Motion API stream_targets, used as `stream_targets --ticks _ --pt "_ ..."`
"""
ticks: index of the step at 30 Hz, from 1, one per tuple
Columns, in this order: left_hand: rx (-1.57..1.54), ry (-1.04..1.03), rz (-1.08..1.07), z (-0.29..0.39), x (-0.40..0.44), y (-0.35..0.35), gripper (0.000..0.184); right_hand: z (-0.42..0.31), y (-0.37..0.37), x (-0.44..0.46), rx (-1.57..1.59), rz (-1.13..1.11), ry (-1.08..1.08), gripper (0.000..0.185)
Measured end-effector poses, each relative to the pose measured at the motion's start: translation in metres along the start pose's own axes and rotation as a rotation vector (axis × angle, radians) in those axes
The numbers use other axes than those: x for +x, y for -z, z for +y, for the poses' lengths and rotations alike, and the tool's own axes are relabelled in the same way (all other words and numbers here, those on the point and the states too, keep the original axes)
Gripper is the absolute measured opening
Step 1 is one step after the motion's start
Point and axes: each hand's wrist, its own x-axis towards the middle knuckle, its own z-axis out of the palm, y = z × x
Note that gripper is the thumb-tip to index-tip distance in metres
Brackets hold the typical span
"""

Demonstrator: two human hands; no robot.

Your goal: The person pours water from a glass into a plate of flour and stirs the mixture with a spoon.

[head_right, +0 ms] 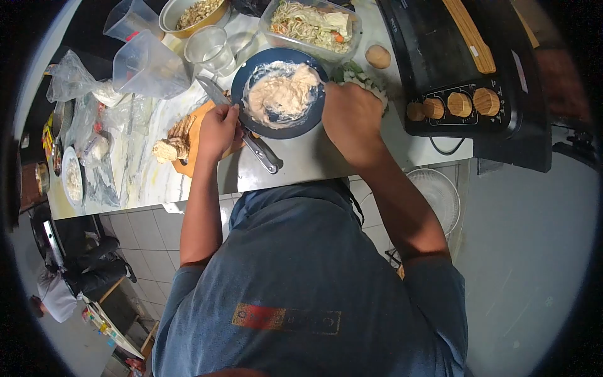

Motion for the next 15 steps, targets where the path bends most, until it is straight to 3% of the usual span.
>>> stream_targets --ticks 9,15 --pt "0.17 -0.132 0.094 -0.001 -0.002 -0.003 0.036 -0.013 -0.007 0.022 0.058 -0.129 0.11 0.021" --pt "0.218 -0.144 0.102 -0.005 0.0 -0.002 0.037 0.003 -0.007 0.027 -0.06 -0.04 0.05 0.022"
